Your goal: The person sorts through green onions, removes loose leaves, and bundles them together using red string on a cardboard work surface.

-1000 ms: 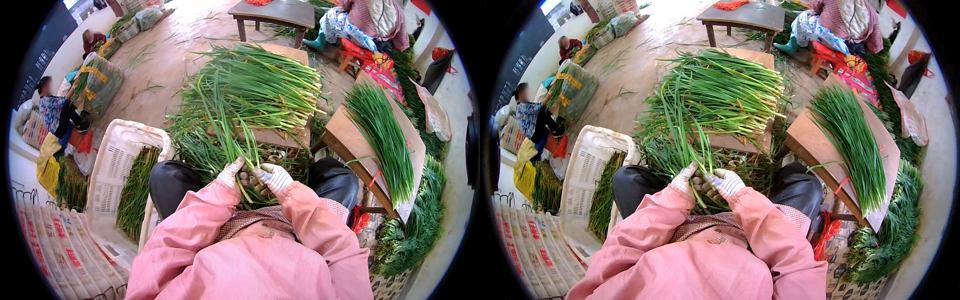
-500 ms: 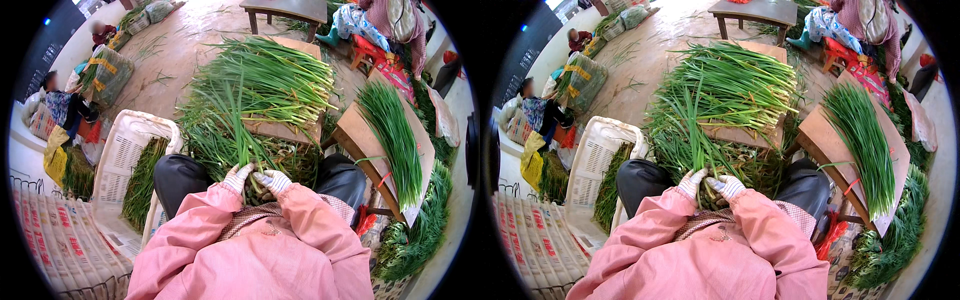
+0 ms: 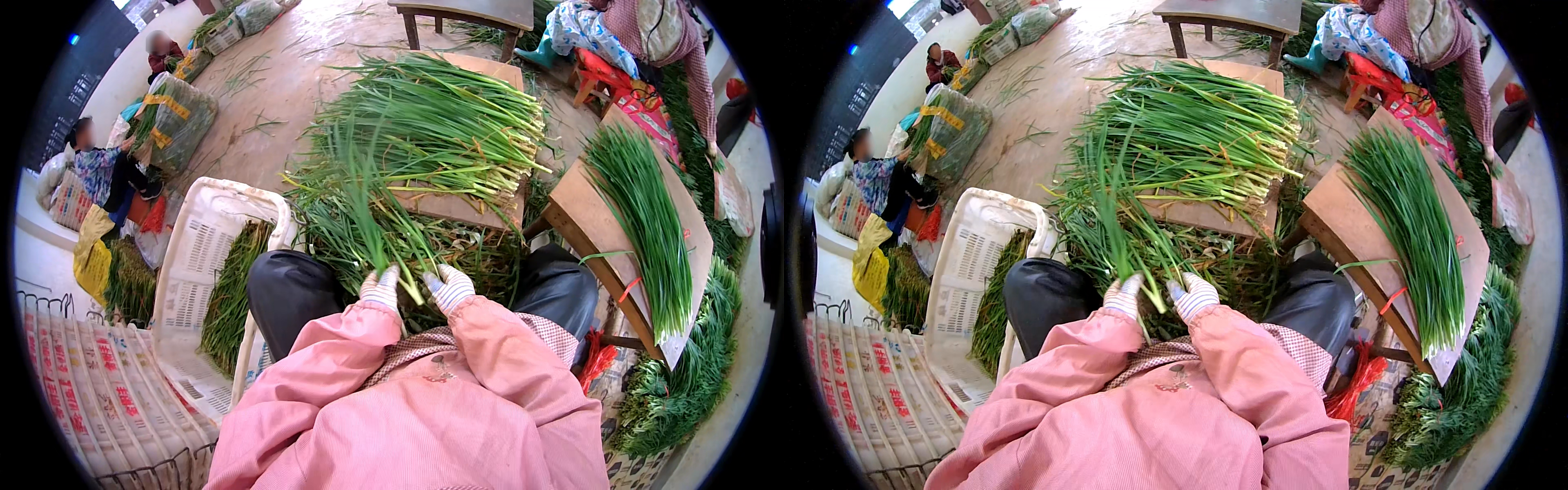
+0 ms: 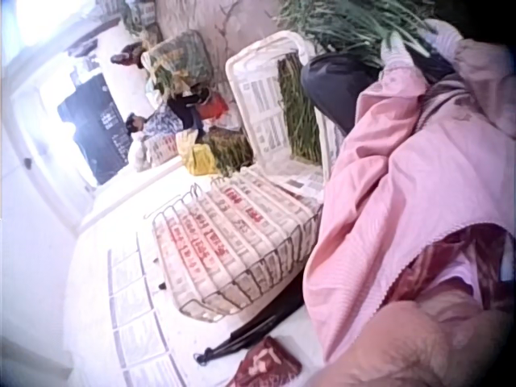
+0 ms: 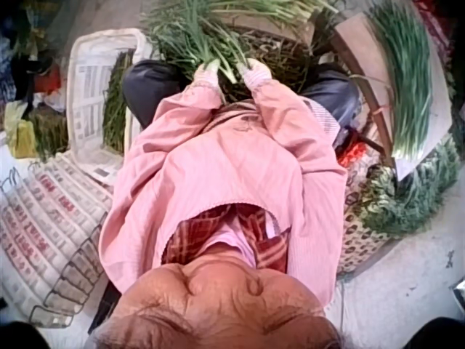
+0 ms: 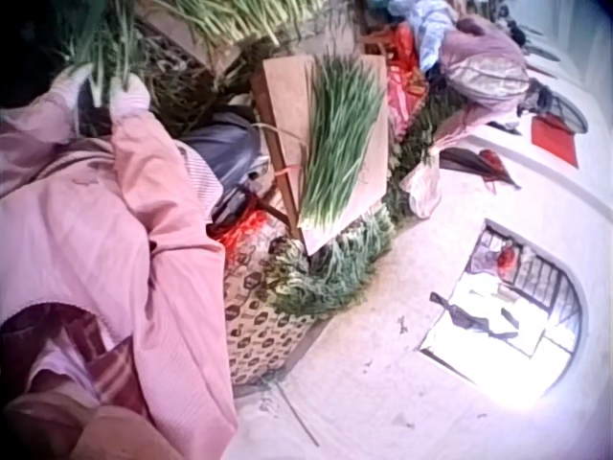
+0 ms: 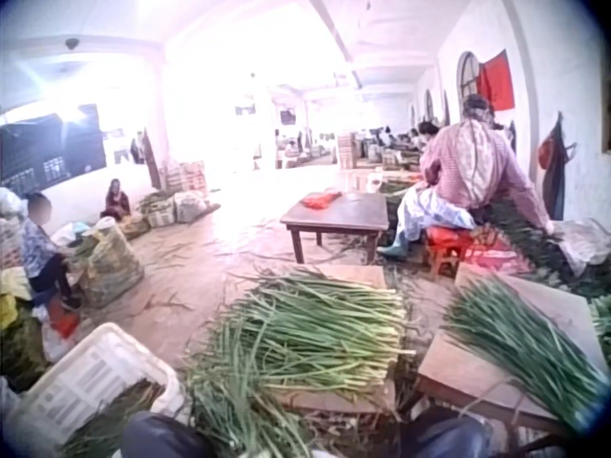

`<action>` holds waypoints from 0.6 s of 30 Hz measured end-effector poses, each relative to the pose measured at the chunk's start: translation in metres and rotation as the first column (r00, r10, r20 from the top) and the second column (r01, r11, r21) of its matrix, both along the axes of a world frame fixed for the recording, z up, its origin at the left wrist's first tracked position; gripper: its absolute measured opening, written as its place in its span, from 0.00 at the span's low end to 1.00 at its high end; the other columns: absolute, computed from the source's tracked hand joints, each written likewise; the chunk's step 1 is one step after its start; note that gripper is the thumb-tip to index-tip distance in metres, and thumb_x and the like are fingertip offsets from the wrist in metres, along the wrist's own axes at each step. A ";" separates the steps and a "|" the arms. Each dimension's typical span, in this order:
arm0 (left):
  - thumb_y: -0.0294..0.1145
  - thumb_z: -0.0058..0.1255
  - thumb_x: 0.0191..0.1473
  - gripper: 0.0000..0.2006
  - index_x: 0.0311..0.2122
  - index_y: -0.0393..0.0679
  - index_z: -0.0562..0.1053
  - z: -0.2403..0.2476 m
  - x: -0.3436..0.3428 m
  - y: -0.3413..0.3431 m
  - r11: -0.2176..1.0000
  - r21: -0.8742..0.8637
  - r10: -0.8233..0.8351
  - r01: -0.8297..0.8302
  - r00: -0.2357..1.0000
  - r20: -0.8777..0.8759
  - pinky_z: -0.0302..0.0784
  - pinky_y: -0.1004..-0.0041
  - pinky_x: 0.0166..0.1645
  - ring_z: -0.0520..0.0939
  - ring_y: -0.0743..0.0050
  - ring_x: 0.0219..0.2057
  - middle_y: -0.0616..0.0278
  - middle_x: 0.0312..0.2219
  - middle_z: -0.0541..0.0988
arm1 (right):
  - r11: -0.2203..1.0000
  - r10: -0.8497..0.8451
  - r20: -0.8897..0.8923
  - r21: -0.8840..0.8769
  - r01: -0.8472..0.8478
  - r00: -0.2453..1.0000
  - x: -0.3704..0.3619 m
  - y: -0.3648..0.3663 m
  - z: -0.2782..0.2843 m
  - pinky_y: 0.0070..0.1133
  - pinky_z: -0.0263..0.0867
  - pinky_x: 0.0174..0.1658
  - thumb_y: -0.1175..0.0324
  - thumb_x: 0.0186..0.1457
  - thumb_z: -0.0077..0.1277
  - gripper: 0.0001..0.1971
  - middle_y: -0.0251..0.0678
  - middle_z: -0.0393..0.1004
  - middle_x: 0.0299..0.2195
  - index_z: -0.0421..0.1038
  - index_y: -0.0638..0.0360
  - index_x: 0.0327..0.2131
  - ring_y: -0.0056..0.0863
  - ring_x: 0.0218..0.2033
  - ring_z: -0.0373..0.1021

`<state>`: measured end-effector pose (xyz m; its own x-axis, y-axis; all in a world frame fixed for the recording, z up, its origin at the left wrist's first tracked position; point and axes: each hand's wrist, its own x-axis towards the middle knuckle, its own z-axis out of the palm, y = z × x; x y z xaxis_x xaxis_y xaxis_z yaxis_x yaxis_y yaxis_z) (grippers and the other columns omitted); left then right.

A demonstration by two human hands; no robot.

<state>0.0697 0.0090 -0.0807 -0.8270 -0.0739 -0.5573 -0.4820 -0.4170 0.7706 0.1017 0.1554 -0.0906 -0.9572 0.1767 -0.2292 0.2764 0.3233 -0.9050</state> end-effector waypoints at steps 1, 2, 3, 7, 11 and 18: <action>0.28 0.49 0.52 0.08 0.38 0.40 0.71 0.039 0.000 0.006 0.991 0.133 -0.010 -0.001 0.997 0.079 0.77 0.67 0.30 0.78 0.66 0.28 0.59 0.27 0.77 | 0.997 0.028 0.080 0.075 -0.034 0.996 0.002 0.007 0.010 0.23 0.64 0.33 0.63 0.51 0.50 0.14 0.39 0.73 0.24 0.70 0.63 0.38 0.28 0.25 0.67; 0.30 0.48 0.52 0.10 0.38 0.38 0.68 0.048 -0.007 0.000 0.978 0.209 -0.035 0.028 0.999 0.030 0.79 0.59 0.28 0.79 0.57 0.28 0.54 0.27 0.76 | 0.986 0.054 0.150 0.147 -0.076 0.987 0.002 0.011 0.020 0.23 0.64 0.33 0.63 0.51 0.50 0.13 0.41 0.72 0.24 0.70 0.62 0.37 0.30 0.25 0.67; 0.34 0.49 0.52 0.11 0.38 0.38 0.67 0.073 -0.015 -0.002 0.969 0.241 -0.071 0.063 0.997 0.024 0.79 0.61 0.30 0.79 0.57 0.30 0.54 0.29 0.75 | 0.935 0.104 0.147 0.322 -0.147 0.984 0.001 0.014 0.007 0.27 0.65 0.35 0.63 0.51 0.49 0.11 0.46 0.72 0.26 0.71 0.59 0.36 0.40 0.28 0.69; 0.36 0.47 0.54 0.12 0.43 0.48 0.69 0.195 -0.065 -0.025 0.940 0.326 0.206 -0.101 0.929 -0.306 0.77 0.71 0.38 0.76 0.71 0.32 0.62 0.34 0.74 | 0.736 0.271 0.468 0.463 -0.494 0.841 0.003 0.011 -0.008 0.32 0.66 0.43 0.59 0.54 0.38 0.15 0.46 0.73 0.35 0.71 0.57 0.36 0.44 0.39 0.70; 0.39 0.44 0.56 0.10 0.41 0.50 0.70 0.277 -0.111 -0.066 0.883 0.370 0.465 -0.289 0.643 -0.608 0.72 0.80 0.29 0.73 0.80 0.26 0.62 0.38 0.75 | 0.659 0.351 0.600 0.388 -0.645 0.719 0.009 0.008 0.008 0.32 0.65 0.45 0.61 0.56 0.35 0.17 0.46 0.73 0.38 0.70 0.58 0.40 0.43 0.43 0.69; 0.50 0.52 0.49 0.13 0.32 0.54 0.71 0.187 -0.119 -0.019 0.882 0.401 0.338 -0.248 0.925 -0.172 0.49 0.79 0.12 0.55 0.86 0.08 0.79 0.17 0.67 | 0.671 0.157 0.334 0.655 -0.348 0.930 -0.039 0.092 0.169 0.35 0.66 0.40 0.53 0.47 0.48 0.18 0.47 0.73 0.33 0.71 0.58 0.32 0.43 0.37 0.70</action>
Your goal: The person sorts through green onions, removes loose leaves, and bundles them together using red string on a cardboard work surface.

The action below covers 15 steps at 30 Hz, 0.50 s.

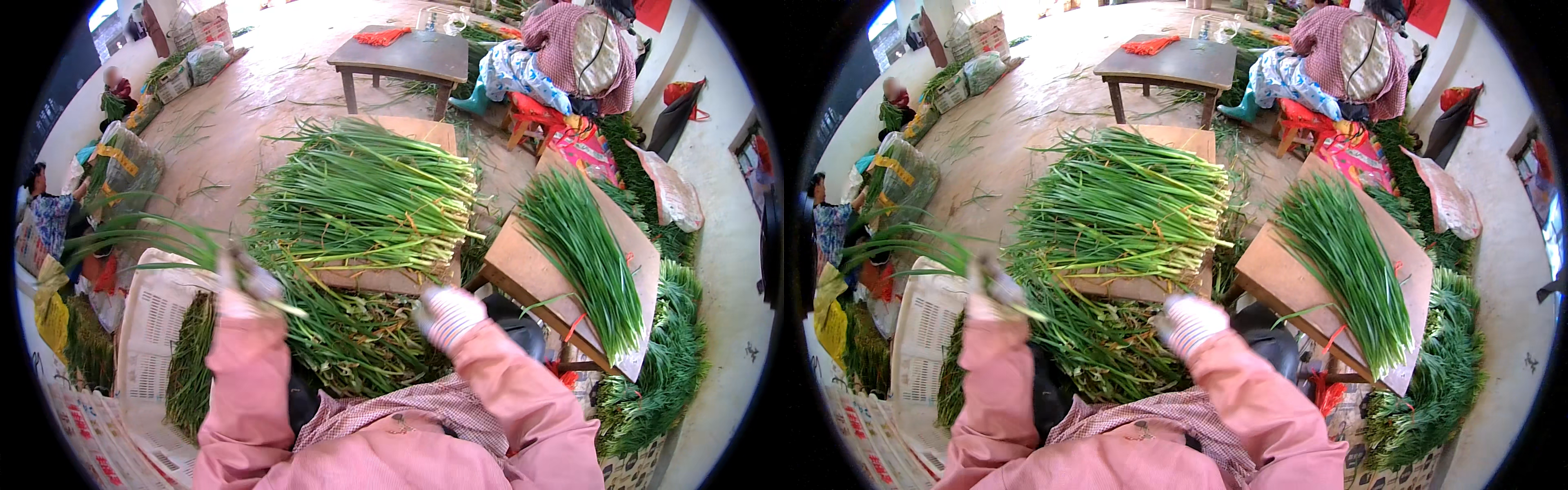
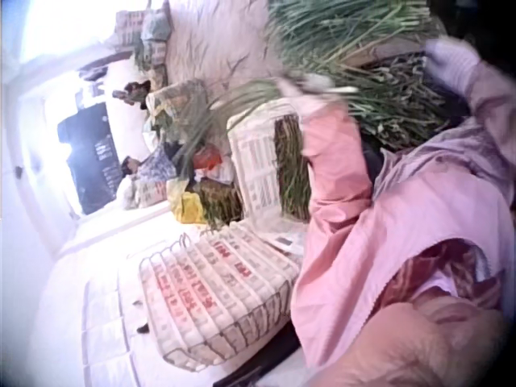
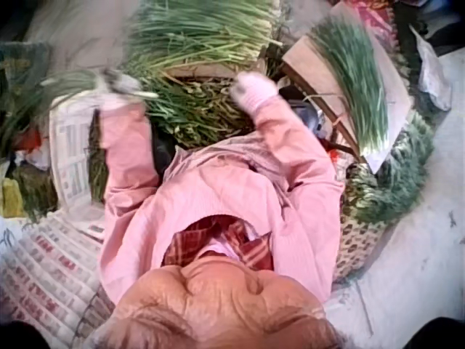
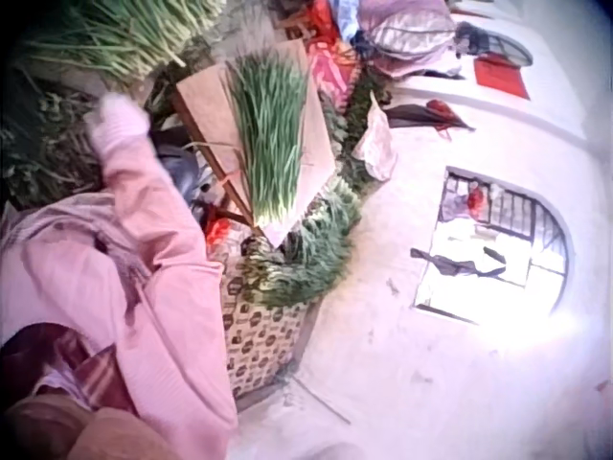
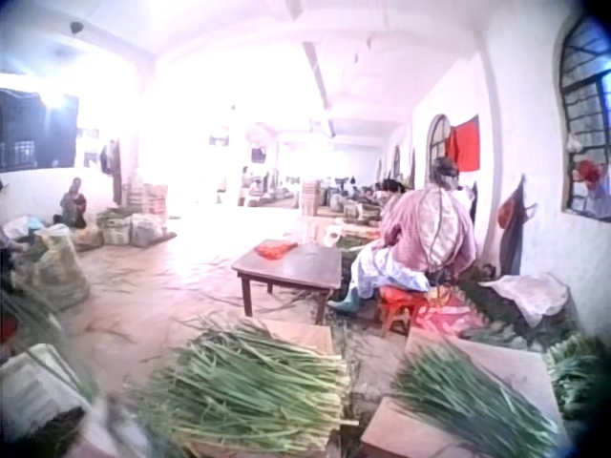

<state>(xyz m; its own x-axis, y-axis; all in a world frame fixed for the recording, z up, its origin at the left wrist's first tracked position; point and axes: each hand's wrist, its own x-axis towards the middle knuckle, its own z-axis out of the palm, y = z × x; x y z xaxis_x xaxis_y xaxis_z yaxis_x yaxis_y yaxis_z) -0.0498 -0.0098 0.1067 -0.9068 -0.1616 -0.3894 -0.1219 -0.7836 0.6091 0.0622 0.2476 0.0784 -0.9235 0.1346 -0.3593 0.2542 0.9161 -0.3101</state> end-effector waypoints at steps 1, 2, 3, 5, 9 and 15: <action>0.57 0.51 0.48 0.17 0.31 0.55 0.70 -0.012 0.016 0.023 0.996 0.024 -0.090 0.088 0.994 0.062 0.48 0.79 0.10 0.54 0.86 0.07 0.79 0.13 0.65 | 0.994 -0.044 -0.239 0.089 0.067 0.970 -0.009 0.022 0.001 0.34 0.66 0.41 0.54 0.47 0.48 0.18 0.46 0.72 0.36 0.69 0.57 0.36 0.43 0.39 0.69; 0.63 0.49 0.44 0.22 0.32 0.54 0.70 -0.036 0.025 0.028 0.957 0.149 -0.267 0.248 0.956 0.124 0.48 0.80 0.09 0.55 0.87 0.06 0.80 0.11 0.63 | 0.976 -0.054 -0.471 0.160 0.145 0.881 -0.016 0.046 -0.003 0.34 0.66 0.41 0.55 0.47 0.49 0.19 0.46 0.71 0.40 0.68 0.55 0.40 0.44 0.41 0.68; 0.66 0.48 0.42 0.25 0.32 0.54 0.70 -0.036 0.038 0.046 0.900 0.274 -0.383 0.338 0.915 0.128 0.49 0.81 0.10 0.56 0.87 0.05 0.80 0.09 0.62 | 0.944 -0.030 -0.553 0.259 0.206 0.833 -0.024 0.068 -0.015 0.34 0.65 0.43 0.56 0.48 0.49 0.21 0.46 0.69 0.42 0.65 0.54 0.44 0.44 0.43 0.67; 0.64 0.48 0.44 0.24 0.29 0.51 0.70 -0.067 0.051 0.057 0.834 0.394 -0.463 0.386 0.878 0.120 0.50 0.81 0.10 0.57 0.86 0.06 0.78 0.10 0.63 | 0.910 -0.089 -0.414 0.335 0.242 0.906 -0.041 0.086 -0.016 0.34 0.64 0.45 0.56 0.49 0.49 0.23 0.45 0.68 0.44 0.61 0.53 0.48 0.44 0.44 0.66; 0.37 0.50 0.54 0.07 0.27 0.49 0.70 -0.090 0.054 0.051 0.741 0.496 -0.481 0.452 0.873 -0.079 0.48 0.80 0.12 0.54 0.85 0.08 0.77 0.11 0.56 | 0.926 0.029 -0.094 0.377 0.008 0.995 -0.066 0.125 0.018 0.31 0.65 0.42 0.58 0.53 0.45 0.17 0.47 0.73 0.31 0.67 0.57 0.43 0.42 0.37 0.70; 0.40 0.39 0.59 0.12 0.39 0.48 0.74 -0.123 0.040 0.012 0.587 0.708 -0.390 0.393 0.903 -0.178 0.50 0.79 0.14 0.52 0.86 0.08 0.80 0.10 0.53 | 0.922 -0.217 -0.355 -0.381 0.071 0.909 -0.056 0.151 0.191 0.25 0.62 0.17 0.60 0.54 0.44 0.13 0.41 0.72 0.20 0.72 0.59 0.30 0.30 0.14 0.67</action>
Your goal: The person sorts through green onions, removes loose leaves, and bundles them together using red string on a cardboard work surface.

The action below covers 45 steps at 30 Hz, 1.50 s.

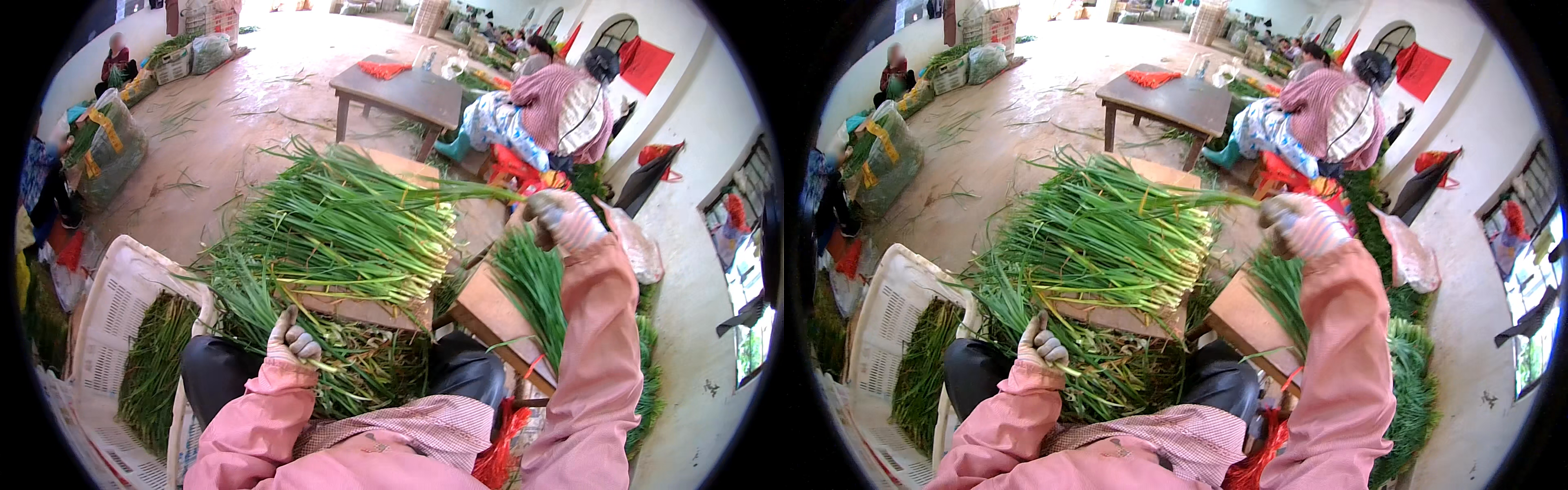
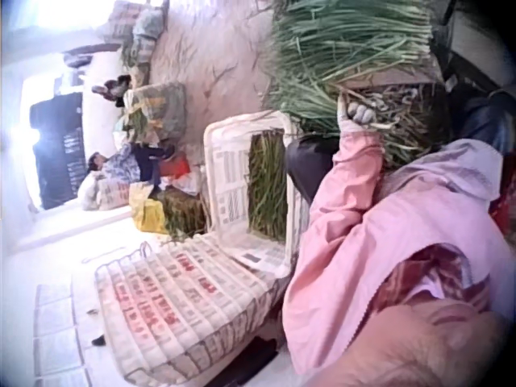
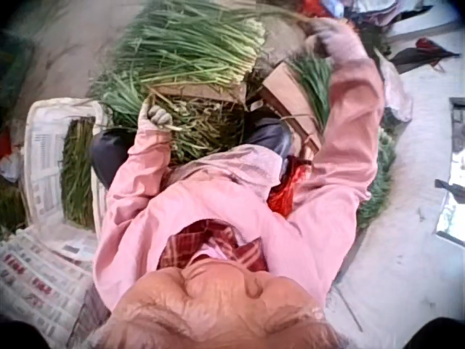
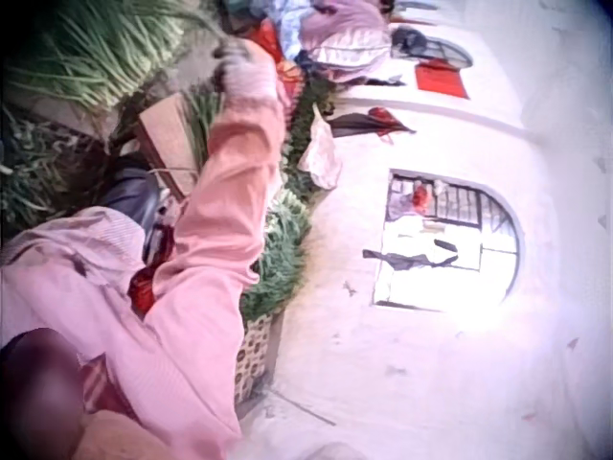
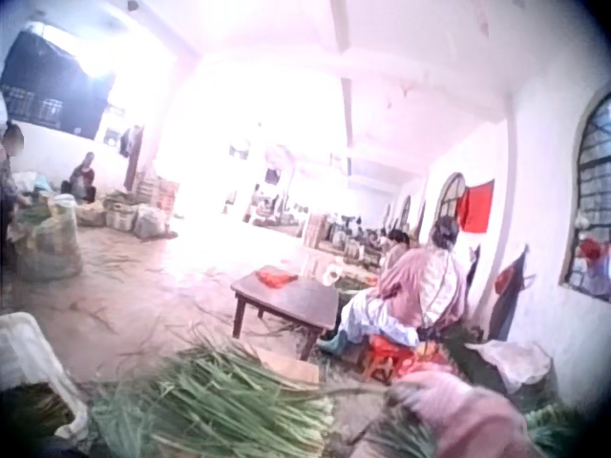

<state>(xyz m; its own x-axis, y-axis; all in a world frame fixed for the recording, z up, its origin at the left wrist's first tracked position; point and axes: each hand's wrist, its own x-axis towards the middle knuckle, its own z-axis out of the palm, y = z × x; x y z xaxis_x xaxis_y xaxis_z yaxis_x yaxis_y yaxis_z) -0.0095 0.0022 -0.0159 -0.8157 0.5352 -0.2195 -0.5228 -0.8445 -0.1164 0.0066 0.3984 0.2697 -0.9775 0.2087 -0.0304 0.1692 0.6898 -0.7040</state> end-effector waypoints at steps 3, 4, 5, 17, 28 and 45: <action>0.43 0.44 0.56 0.11 0.38 0.51 0.73 -0.017 0.005 0.006 0.997 -0.045 -0.055 0.058 0.997 0.054 0.58 0.78 0.16 0.60 0.84 0.10 0.80 0.11 0.62 | 0.851 -0.111 0.214 0.525 -0.018 0.971 -0.020 0.004 0.014 0.26 0.61 0.17 0.60 0.51 0.44 0.14 0.40 0.70 0.15 0.72 0.62 0.25 0.30 0.12 0.66; 0.43 0.45 0.55 0.10 0.37 0.52 0.73 -0.003 0.006 0.009 0.985 -0.156 -0.044 0.066 0.989 0.139 0.60 0.78 0.17 0.63 0.83 0.11 0.79 0.11 0.64 | 0.652 -0.032 0.302 0.729 -0.208 0.953 -0.030 -0.005 0.016 0.28 0.62 0.18 0.59 0.51 0.44 0.16 0.41 0.69 0.14 0.72 0.65 0.24 0.31 0.12 0.66; 0.44 0.47 0.54 0.10 0.37 0.53 0.73 0.006 0.005 0.011 0.961 -0.263 -0.022 0.082 0.975 0.221 0.62 0.78 0.17 0.66 0.81 0.12 0.79 0.12 0.66 | 0.829 -0.122 0.196 0.559 -0.009 0.973 -0.036 -0.010 0.030 0.27 0.62 0.17 0.57 0.51 0.45 0.17 0.38 0.68 0.13 0.71 0.63 0.24 0.30 0.11 0.65; 0.33 0.47 0.55 0.08 0.41 0.49 0.69 0.013 0.023 0.018 0.960 -0.231 -0.115 0.158 0.975 0.191 0.68 0.75 0.25 0.70 0.78 0.18 0.71 0.21 0.70 | 0.974 -0.041 -0.060 -0.224 0.027 0.997 -0.081 -0.037 -0.009 0.27 0.67 0.21 0.60 0.53 0.45 0.11 0.36 0.72 0.20 0.71 0.56 0.33 0.32 0.19 0.70; 0.46 0.56 0.47 0.19 0.41 0.50 0.70 -0.003 0.076 0.024 0.733 -0.621 -0.318 0.279 0.947 0.050 0.60 0.78 0.19 0.62 0.83 0.14 0.75 0.17 0.65 | 0.058 0.235 0.275 -0.961 0.269 0.932 0.094 -0.189 -0.242 0.18 0.64 0.25 0.57 0.52 0.51 0.17 0.27 0.70 0.22 0.69 0.57 0.41 0.19 0.22 0.67; 0.40 0.59 0.43 0.15 0.35 0.44 0.75 0.027 0.061 0.022 0.445 -0.896 -0.205 0.006 0.974 -0.096 0.59 0.78 0.14 0.62 0.81 0.09 0.71 0.10 0.65 | 0.401 0.123 0.353 -0.873 0.279 0.928 0.091 -0.215 -0.255 0.17 0.65 0.30 0.63 0.47 0.58 0.16 0.25 0.73 0.26 0.71 0.61 0.38 0.16 0.24 0.66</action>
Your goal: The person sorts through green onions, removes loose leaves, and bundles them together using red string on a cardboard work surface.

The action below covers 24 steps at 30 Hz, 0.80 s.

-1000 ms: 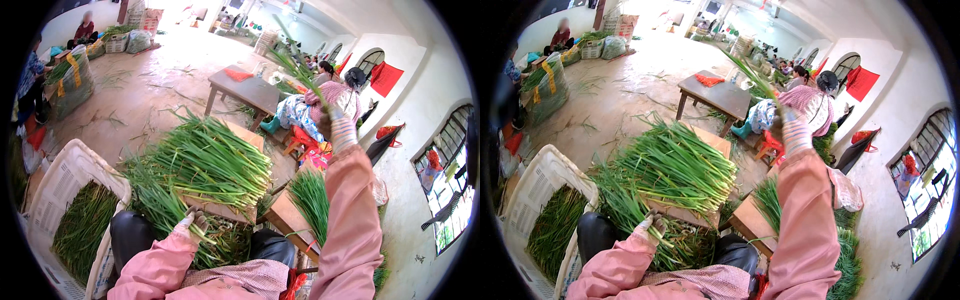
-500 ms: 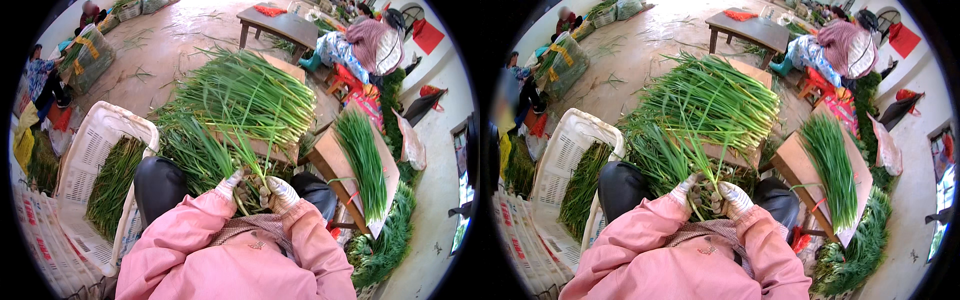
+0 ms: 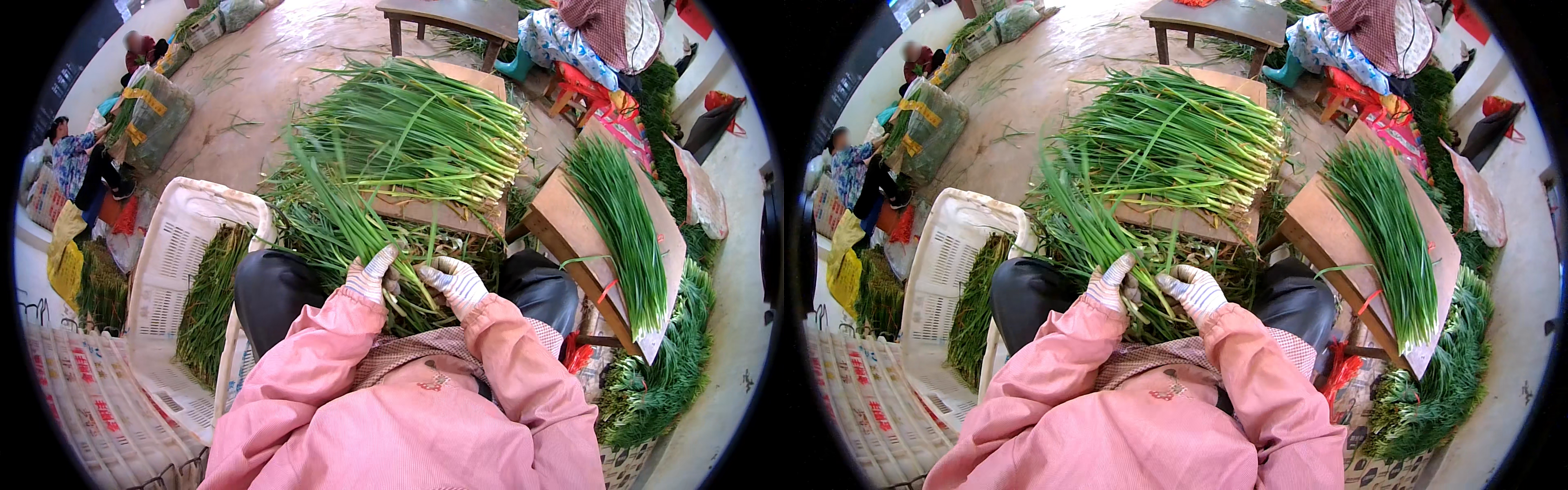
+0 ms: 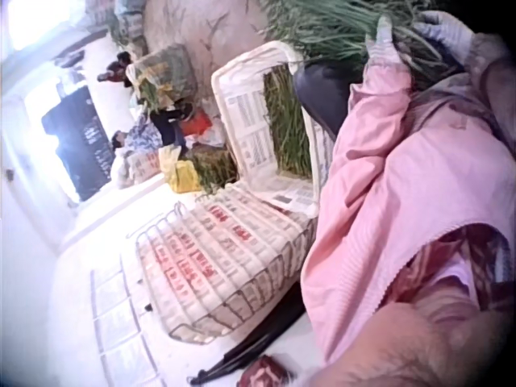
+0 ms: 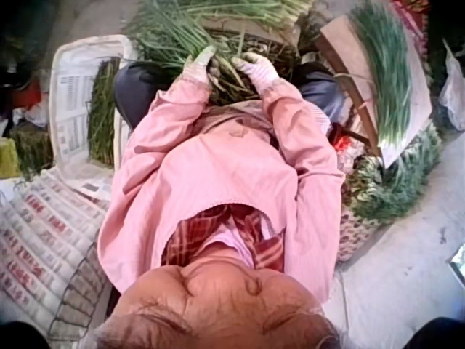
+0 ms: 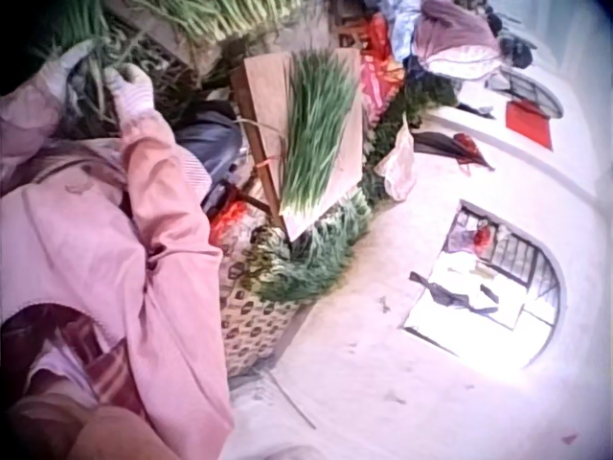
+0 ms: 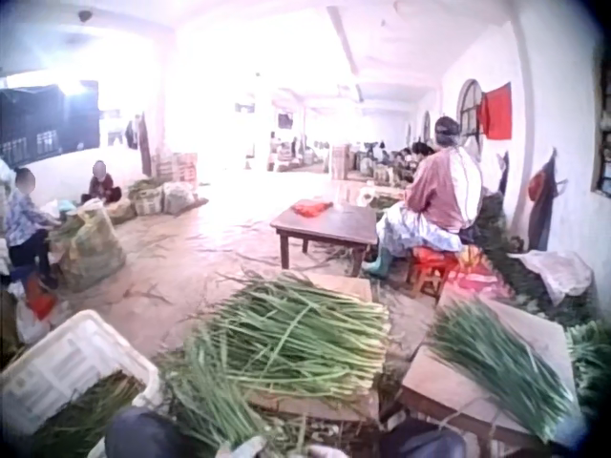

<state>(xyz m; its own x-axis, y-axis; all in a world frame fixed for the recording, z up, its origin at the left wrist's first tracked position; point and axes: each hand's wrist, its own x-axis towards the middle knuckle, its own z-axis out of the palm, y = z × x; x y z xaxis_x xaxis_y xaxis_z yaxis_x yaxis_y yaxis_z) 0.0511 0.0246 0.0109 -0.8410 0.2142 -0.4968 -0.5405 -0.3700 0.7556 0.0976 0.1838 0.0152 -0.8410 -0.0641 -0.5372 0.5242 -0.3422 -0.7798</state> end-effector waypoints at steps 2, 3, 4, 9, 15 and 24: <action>0.39 0.59 0.43 0.14 0.34 0.44 0.75 -0.001 -0.003 -0.002 0.998 -0.065 -0.022 0.019 0.998 -0.052 0.60 0.79 0.14 0.63 0.81 0.09 0.72 0.11 0.65 | 0.982 0.034 -0.086 0.187 -0.018 0.996 -0.003 -0.004 -0.011 0.17 0.64 0.28 0.63 0.47 0.57 0.14 0.27 0.73 0.24 0.72 0.61 0.35 0.16 0.23 0.67; 0.39 0.59 0.43 0.13 0.34 0.44 0.75 -0.002 -0.005 -0.003 0.995 -0.099 -0.035 0.027 0.996 -0.078 0.61 0.80 0.14 0.63 0.81 0.09 0.72 0.11 0.65 | 0.945 0.088 -0.097 0.323 -0.052 0.991 -0.005 -0.003 -0.025 0.16 0.64 0.26 0.63 0.46 0.57 0.14 0.27 0.73 0.23 0.72 0.61 0.34 0.16 0.23 0.66; 0.39 0.59 0.43 0.13 0.34 0.44 0.75 -0.002 -0.009 -0.006 0.995 -0.092 0.027 -0.036 0.995 -0.093 0.61 0.80 0.14 0.63 0.81 0.10 0.72 0.12 0.66 | 0.889 0.144 -0.103 0.451 -0.083 0.984 -0.009 -0.004 -0.030 0.16 0.63 0.25 0.63 0.46 0.57 0.13 0.27 0.72 0.22 0.72 0.60 0.33 0.17 0.22 0.66; 0.39 0.60 0.43 0.14 0.32 0.42 0.75 0.028 -0.032 -0.024 0.998 -0.065 -0.027 0.017 0.989 -0.148 0.60 0.81 0.14 0.64 0.81 0.11 0.70 0.13 0.66 | 0.053 0.526 0.385 0.875 -0.481 0.758 0.005 0.050 -0.057 0.28 0.64 0.41 0.46 0.47 0.49 0.25 0.49 0.73 0.33 0.72 0.62 0.35 0.44 0.36 0.70; 0.43 0.59 0.42 0.16 0.34 0.43 0.76 0.024 -0.030 -0.011 0.929 -0.147 -0.357 0.339 0.926 -0.120 0.61 0.82 0.15 0.64 0.82 0.12 0.70 0.15 0.69 | 0.818 0.374 -0.300 0.552 -0.160 0.878 -0.010 0.026 0.006 0.24 0.66 0.37 0.52 0.48 0.54 0.22 0.39 0.74 0.31 0.70 0.62 0.37 0.30 0.32 0.70; 0.40 0.59 0.45 0.12 0.32 0.48 0.71 -0.017 0.011 -0.008 0.987 -0.161 0.016 -0.012 1.000 0.024 0.57 0.80 0.11 0.64 0.82 0.08 0.70 0.14 0.69 | 0.996 0.059 -0.061 0.070 -0.055 0.996 -0.006 0.009 -0.015 0.15 0.62 0.21 0.66 0.48 0.57 0.10 0.28 0.71 0.21 0.70 0.58 0.32 0.17 0.19 0.67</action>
<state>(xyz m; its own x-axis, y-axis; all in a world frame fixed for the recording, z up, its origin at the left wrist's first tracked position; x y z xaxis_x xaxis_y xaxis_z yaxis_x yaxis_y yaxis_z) 0.0618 0.0170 -0.0066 -0.8302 0.1180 -0.5448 -0.5557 -0.2525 0.7921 0.0920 0.1924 0.0003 -0.8692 -0.0777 -0.4884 0.4907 -0.2581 -0.8322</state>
